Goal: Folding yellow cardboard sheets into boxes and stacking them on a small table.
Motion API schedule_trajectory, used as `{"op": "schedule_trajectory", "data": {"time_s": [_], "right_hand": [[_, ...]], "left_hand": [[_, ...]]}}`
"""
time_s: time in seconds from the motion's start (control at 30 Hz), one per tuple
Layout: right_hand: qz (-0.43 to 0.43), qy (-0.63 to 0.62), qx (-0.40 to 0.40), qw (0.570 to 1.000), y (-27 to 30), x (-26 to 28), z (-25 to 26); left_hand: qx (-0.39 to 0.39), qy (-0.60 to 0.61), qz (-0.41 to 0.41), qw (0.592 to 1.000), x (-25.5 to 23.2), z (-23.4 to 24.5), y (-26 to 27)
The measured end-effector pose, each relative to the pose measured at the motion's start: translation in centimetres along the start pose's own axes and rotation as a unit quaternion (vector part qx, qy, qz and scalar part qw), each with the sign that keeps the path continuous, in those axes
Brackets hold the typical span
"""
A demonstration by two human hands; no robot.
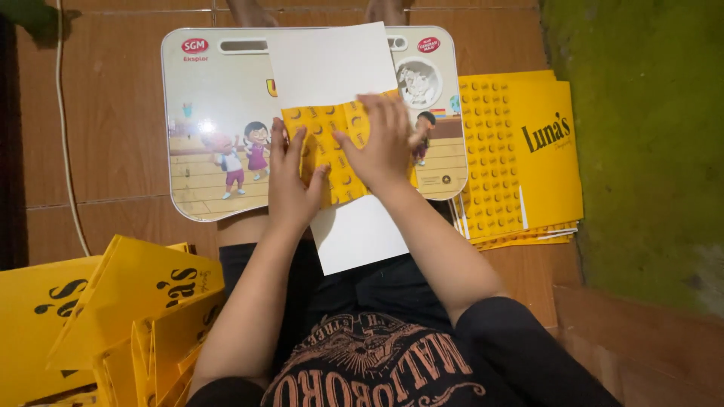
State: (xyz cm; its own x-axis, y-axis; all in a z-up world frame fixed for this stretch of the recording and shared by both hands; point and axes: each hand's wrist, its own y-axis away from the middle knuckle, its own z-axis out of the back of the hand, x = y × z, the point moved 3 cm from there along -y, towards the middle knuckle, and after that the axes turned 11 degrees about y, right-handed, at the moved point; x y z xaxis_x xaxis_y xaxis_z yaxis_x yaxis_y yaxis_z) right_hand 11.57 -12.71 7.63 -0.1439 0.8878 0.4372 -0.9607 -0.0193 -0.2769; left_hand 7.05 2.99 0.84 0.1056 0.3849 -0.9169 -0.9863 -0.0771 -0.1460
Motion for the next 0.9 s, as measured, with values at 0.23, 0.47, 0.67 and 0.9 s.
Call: {"op": "schedule_trajectory", "data": {"time_s": [0.23, 0.47, 0.67, 0.9], "right_hand": [[-0.084, 0.025, 0.069, 0.994, 1.6, -2.6, -0.4], [-0.087, 0.038, 0.103, 0.99, 0.6, -3.2, 0.0], [-0.083, 0.032, 0.124, 0.988, 0.2, -4.0, 0.2], [-0.096, 0.052, 0.166, 0.98, -0.3, -3.1, 1.9]], "left_hand": [[0.018, -0.012, 0.03, 0.999, 0.1, -0.4, 0.6], [0.013, 0.025, 0.05, 0.998, -2.3, -0.3, 0.9], [0.018, 0.071, 0.07, 0.995, -2.4, -0.3, 2.0], [0.009, 0.114, 0.111, 0.987, -3.3, -0.1, 2.8]]}}
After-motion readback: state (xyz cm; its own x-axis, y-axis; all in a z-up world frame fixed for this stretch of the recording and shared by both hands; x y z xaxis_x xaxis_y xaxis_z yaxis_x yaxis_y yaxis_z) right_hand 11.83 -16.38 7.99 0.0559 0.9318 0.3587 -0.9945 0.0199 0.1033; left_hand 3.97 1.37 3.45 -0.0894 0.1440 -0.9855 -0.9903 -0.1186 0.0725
